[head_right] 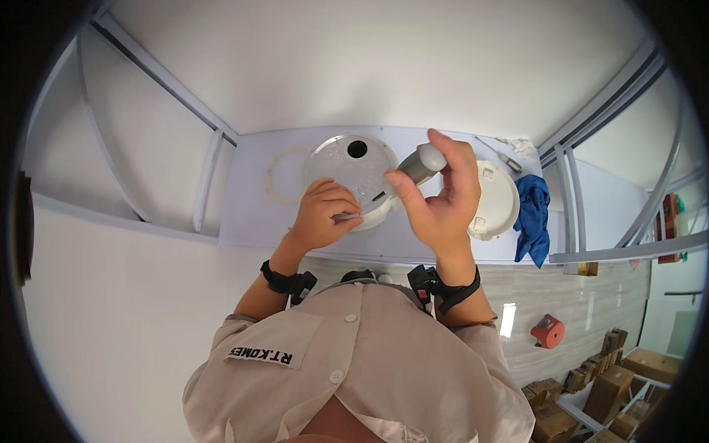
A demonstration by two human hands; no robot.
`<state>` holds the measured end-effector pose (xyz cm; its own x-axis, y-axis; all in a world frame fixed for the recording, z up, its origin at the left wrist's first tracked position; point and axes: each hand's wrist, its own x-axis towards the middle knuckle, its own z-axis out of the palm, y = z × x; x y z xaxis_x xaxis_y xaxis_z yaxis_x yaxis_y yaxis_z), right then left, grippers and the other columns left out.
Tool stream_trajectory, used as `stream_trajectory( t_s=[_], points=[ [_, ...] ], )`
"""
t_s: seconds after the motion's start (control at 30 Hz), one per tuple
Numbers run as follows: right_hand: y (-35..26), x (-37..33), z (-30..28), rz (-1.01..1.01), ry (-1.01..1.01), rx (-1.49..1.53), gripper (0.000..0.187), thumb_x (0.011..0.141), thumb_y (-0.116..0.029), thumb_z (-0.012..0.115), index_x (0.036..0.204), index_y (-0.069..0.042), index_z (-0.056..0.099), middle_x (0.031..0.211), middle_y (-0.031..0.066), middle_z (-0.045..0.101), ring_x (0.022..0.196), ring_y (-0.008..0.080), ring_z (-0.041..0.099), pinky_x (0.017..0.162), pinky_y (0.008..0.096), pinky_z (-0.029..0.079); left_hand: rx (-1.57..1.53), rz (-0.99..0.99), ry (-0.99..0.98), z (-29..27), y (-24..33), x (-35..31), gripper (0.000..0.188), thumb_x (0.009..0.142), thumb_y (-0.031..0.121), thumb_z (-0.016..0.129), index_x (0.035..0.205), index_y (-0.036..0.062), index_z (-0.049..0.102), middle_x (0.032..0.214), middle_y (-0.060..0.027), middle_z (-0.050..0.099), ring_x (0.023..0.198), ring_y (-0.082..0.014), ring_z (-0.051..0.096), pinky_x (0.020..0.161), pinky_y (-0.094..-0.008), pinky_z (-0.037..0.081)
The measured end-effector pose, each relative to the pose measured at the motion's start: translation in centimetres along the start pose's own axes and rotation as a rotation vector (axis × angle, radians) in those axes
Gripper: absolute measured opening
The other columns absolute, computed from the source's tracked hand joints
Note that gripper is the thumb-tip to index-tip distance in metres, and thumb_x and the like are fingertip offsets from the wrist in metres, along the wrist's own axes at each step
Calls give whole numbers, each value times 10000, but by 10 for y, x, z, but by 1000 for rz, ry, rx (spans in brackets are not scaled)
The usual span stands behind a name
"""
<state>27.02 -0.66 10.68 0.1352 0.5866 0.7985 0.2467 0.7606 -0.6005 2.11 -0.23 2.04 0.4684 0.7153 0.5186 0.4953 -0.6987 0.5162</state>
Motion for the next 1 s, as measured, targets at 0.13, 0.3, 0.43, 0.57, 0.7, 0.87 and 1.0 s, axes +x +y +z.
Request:
stream_trajectory(
  t_s=[0.13,0.3,0.43,0.57,0.7,0.87,1.0],
  points=[
    [-4,5,3,-142,-140,-45,654,791,-119,973,1348,24,662,1090,146,704,950,266,678,837,362,551,-77,-36,-81,-3,-2,-5,166,771,169,924,862,145,787,997,41,789,1042,-187,727,1196,-501,414],
    [-10,3,14,-92,-181,28,619,788,-123,964,1316,31,681,1072,174,733,941,296,704,821,374,562,-95,-60,-57,-2,1,-8,152,779,175,911,871,154,791,1029,41,783,1052,-183,723,1206,-496,403],
    [-12,3,18,-107,-194,18,610,790,-121,960,1312,34,683,1082,187,744,932,300,712,806,374,567,-67,-53,-22,3,-1,-11,158,768,190,919,871,157,803,1007,46,787,1045,-179,725,1184,-481,416],
    [-13,1,19,-121,-197,13,606,792,-118,956,1311,38,684,1087,189,747,932,296,713,798,370,567,-77,-57,1,6,-5,-13,161,753,200,928,857,161,812,988,55,791,1037,-173,730,1154,-459,432],
    [-13,-3,20,-114,-194,3,602,793,-116,952,1311,34,686,1103,183,746,930,290,709,792,367,566,-80,-69,-30,4,-6,-12,159,748,204,932,855,167,821,992,63,796,1060,-162,736,1132,-444,444],
    [-10,-8,21,-137,-271,-20,697,798,-69,960,1403,35,629,1111,151,674,987,264,683,848,363,555,-96,-29,14,8,-10,-14,165,734,195,948,841,168,826,985,75,800,1082,-145,741,1104,-424,452],
    [-8,-10,21,-138,-271,-22,700,795,-82,964,1403,27,632,1105,153,680,987,278,690,841,368,560,-94,-4,35,9,-11,-13,174,713,188,961,819,163,826,972,78,801,1062,-146,746,1049,-393,462]
  ],
)
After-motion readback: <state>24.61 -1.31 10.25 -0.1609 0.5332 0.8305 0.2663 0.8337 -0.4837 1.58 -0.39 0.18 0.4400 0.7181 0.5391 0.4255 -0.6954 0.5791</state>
